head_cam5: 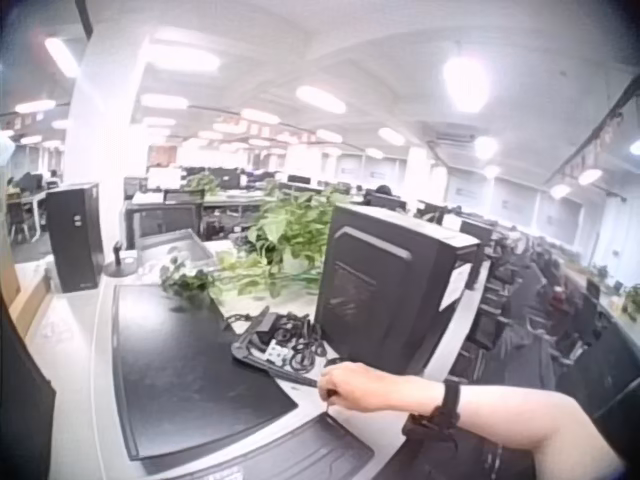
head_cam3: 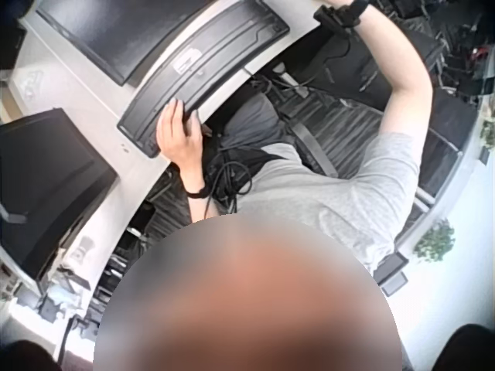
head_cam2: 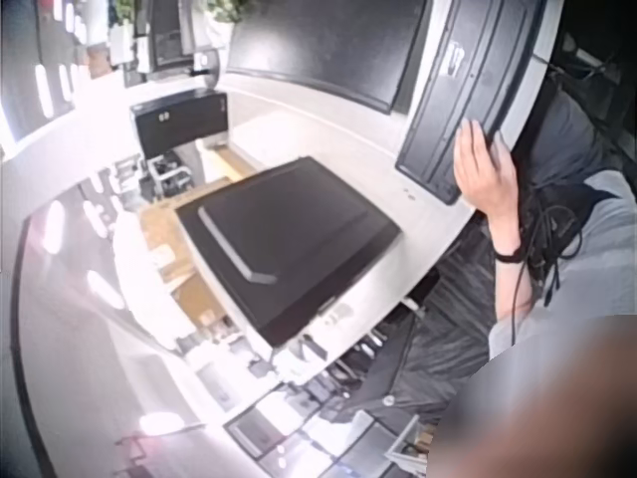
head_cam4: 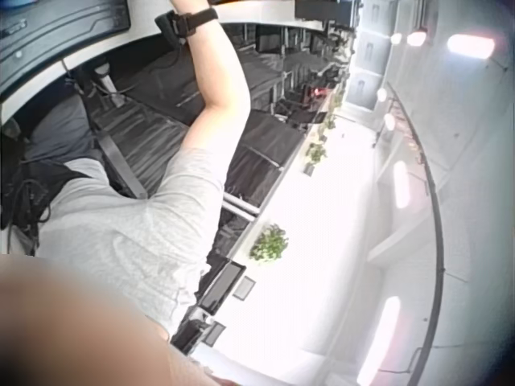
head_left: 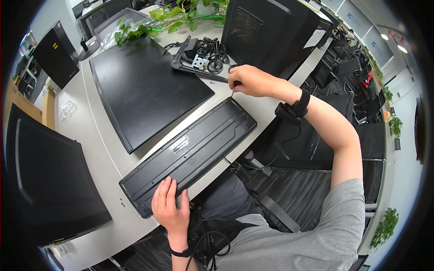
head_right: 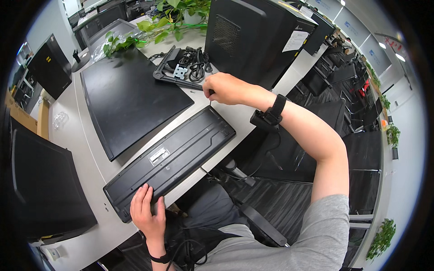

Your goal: Disassembling a computer keyboard using a screwdriver to remove screws from the back.

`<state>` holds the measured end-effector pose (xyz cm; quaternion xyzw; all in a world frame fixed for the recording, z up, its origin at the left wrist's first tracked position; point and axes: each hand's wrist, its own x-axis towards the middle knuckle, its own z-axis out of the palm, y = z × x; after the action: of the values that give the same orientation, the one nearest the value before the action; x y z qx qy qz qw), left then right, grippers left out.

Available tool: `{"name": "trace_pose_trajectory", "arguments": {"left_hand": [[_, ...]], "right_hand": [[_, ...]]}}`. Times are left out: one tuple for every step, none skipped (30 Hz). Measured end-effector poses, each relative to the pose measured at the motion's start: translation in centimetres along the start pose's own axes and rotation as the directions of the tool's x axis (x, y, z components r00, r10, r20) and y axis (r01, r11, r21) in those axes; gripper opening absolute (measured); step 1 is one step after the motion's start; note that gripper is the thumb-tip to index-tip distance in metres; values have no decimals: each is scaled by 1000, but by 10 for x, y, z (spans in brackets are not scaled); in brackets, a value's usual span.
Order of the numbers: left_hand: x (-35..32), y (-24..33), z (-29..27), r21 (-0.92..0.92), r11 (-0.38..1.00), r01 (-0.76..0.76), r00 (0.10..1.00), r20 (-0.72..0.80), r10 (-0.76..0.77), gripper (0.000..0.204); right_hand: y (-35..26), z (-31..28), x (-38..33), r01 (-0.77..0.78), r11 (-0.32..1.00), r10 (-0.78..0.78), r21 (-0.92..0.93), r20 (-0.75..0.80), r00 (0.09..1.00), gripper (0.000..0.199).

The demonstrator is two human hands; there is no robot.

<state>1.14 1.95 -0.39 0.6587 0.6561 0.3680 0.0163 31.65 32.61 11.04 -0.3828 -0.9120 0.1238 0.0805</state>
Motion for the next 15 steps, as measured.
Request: {"name": "trace_pose_trajectory", "arguments": {"left_hand": [[0, 0, 0, 6, 1000, 3, 1000, 0, -3, 41], [0, 0, 0, 10, 1000, 6, 1000, -2, -6, 42], [0, 0, 0, 14, 1000, 0, 1000, 2, 0, 42], [0, 1, 0, 11, 1000, -1, 1000, 3, 1, 42], [0, 1, 0, 13, 1000, 3, 1000, 9, -3, 42], [0, 2, -1, 19, 1000, -5, 1000, 3, 5, 42], [1, 3, -3, 14, 1000, 1, 1000, 23, -2, 43], [2, 4, -4, 7, 1000, 16, 999, 46, -16, 44], [4, 7, -6, 14, 1000, -7, 999, 48, 6, 44], [6, 10, -9, 10, 1000, 11, 997, 70, -12, 43], [9, 14, -12, 1, 1000, 27, 995, 96, -27, 43], [14, 18, -15, 8, 1000, 15, 995, 101, -16, 43], [19, 23, -20, 6, 1000, 29, 988, 154, -29, 42], [26, 30, -26, -2, 999, 40, 978, 205, -39, 42], [34, 36, -31, -35, 998, 53, 966, 255, -43, 39]], "right_hand": [[-2, -1, -1, 49, 999, -49, 18, -35, 998, 28], [-3, -1, -1, -112, 986, 116, -125, 27, 993, 31], [-4, -2, 0, -231, 938, 257, -260, 71, 964, 34], [-5, -3, 0, -259, 928, 286, -267, 67, 956, 34], [-4, -3, 0, -269, 914, 307, -303, 84, 948, 37], [-3, -4, 1, -280, 896, 329, -344, 93, 940, 40], [0, -4, 0, -279, 902, 324, -329, 89, 942, 40], [3, -3, -1, -181, 935, 213, -306, 75, 974, 37], [7, -1, -3, -83, 955, 103, -286, 57, 993, 33], [12, 1, -4, -94, 956, 111, -278, 47, 993, 33], [17, 3, -4, -68, 967, 82, -245, 48, 995, 30], [22, 6, -5, -28, 979, 40, -204, 52, 998, 27], [26, 7, -7, -8, 995, 8, -97, 3, 1000, 23], [28, 9, -7, -35, 994, 37, -103, 11, 999, 23], [28, 11, -6, 19, 999, -20, -34, -41, 999, 22]]}}
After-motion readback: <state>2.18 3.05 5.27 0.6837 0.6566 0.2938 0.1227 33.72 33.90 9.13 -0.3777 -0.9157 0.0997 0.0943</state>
